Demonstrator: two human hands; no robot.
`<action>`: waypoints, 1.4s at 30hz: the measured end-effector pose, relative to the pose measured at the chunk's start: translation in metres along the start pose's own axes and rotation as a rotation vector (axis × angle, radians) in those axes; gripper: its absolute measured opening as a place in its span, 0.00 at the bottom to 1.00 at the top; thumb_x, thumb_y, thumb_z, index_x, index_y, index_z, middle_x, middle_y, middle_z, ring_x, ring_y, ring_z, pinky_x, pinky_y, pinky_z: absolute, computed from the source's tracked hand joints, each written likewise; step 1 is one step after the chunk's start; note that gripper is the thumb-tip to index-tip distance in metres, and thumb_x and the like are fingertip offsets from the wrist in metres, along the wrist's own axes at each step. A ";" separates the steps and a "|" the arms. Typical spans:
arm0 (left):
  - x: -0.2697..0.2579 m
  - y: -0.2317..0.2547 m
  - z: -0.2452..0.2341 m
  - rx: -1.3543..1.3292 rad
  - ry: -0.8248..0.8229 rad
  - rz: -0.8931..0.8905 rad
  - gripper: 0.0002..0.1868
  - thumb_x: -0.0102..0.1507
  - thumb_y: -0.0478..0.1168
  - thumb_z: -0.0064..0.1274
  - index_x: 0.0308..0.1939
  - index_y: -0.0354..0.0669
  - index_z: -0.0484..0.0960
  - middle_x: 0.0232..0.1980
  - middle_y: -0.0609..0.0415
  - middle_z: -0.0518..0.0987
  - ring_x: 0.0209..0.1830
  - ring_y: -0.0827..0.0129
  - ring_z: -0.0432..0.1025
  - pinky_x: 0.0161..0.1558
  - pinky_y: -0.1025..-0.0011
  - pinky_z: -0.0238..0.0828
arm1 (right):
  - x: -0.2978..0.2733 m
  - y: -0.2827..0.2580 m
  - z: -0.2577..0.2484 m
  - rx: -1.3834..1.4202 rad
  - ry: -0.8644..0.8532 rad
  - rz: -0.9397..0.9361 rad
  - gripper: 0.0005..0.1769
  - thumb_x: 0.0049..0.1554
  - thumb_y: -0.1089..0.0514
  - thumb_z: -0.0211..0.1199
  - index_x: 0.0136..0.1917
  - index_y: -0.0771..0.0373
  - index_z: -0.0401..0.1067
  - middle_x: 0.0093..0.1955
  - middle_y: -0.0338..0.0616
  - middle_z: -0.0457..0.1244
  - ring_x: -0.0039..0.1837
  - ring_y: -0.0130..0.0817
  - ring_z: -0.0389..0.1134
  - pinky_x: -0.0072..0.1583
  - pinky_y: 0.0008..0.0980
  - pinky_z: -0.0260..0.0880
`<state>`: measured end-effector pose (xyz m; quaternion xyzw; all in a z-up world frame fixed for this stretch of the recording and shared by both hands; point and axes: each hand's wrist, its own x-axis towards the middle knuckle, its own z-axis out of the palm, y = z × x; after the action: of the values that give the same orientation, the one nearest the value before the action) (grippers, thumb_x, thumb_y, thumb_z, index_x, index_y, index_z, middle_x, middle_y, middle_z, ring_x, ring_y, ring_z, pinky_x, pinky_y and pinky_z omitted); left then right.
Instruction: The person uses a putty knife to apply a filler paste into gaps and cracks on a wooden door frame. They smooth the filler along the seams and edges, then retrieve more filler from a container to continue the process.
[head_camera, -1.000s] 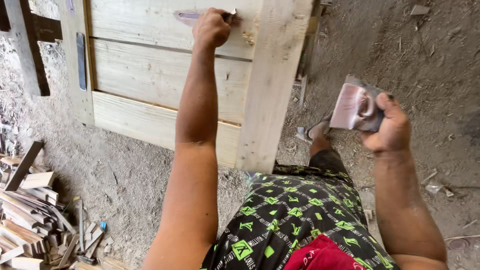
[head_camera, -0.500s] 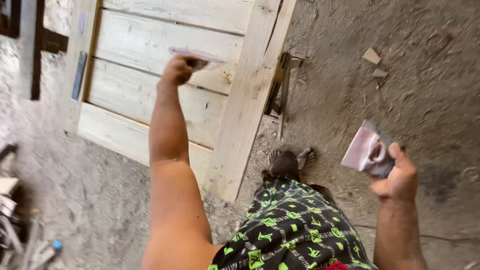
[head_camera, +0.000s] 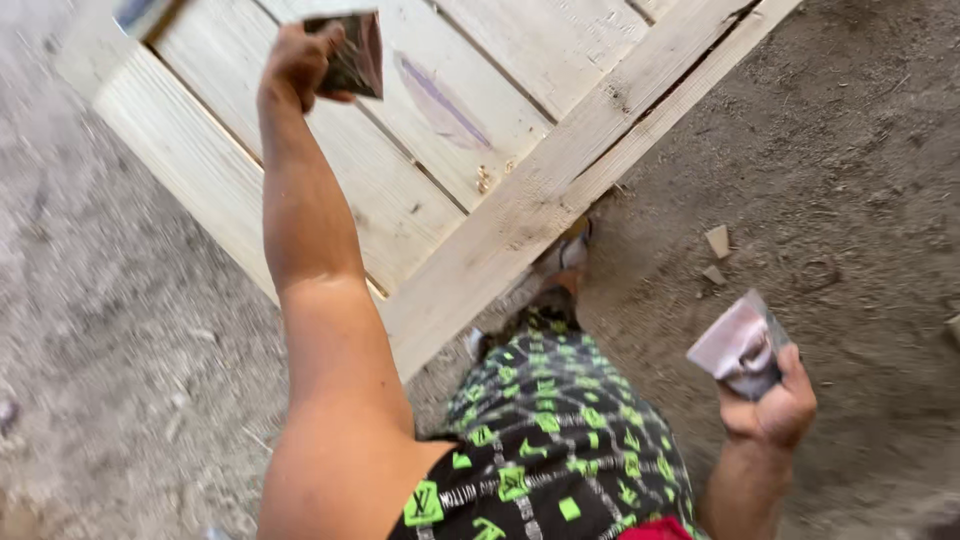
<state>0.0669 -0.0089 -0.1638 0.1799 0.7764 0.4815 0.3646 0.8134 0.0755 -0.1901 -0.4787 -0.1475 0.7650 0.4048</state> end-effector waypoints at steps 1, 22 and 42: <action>0.002 0.000 0.002 -0.055 0.015 0.010 0.22 0.69 0.48 0.57 0.60 0.35 0.79 0.51 0.42 0.85 0.38 0.54 0.84 0.29 0.60 0.85 | 0.022 -0.013 0.015 0.003 -0.028 -0.001 0.23 0.67 0.47 0.56 0.70 0.61 0.68 0.68 0.41 0.66 0.70 0.40 0.67 0.71 0.49 0.64; -0.087 0.076 0.286 -0.329 -0.420 -0.043 0.22 0.69 0.44 0.51 0.63 0.36 0.79 0.40 0.55 0.83 0.34 0.74 0.77 0.30 0.73 0.80 | 0.312 -0.236 0.262 -0.007 -0.532 -0.167 0.18 0.71 0.49 0.55 0.63 0.64 0.72 0.57 0.48 0.69 0.58 0.41 0.73 0.59 0.39 0.79; -0.017 0.256 0.604 -0.941 -0.084 0.249 0.34 0.70 0.51 0.58 0.70 0.30 0.68 0.58 0.42 0.80 0.52 0.52 0.80 0.46 0.56 0.83 | 0.590 -0.535 0.162 0.107 -0.577 -0.248 0.16 0.74 0.51 0.61 0.63 0.66 0.69 0.57 0.52 0.67 0.58 0.44 0.72 0.56 0.37 0.78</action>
<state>0.5063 0.4739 -0.0952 0.1062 0.4317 0.8124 0.3772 0.8046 0.8871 -0.1428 -0.1985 -0.2732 0.8207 0.4609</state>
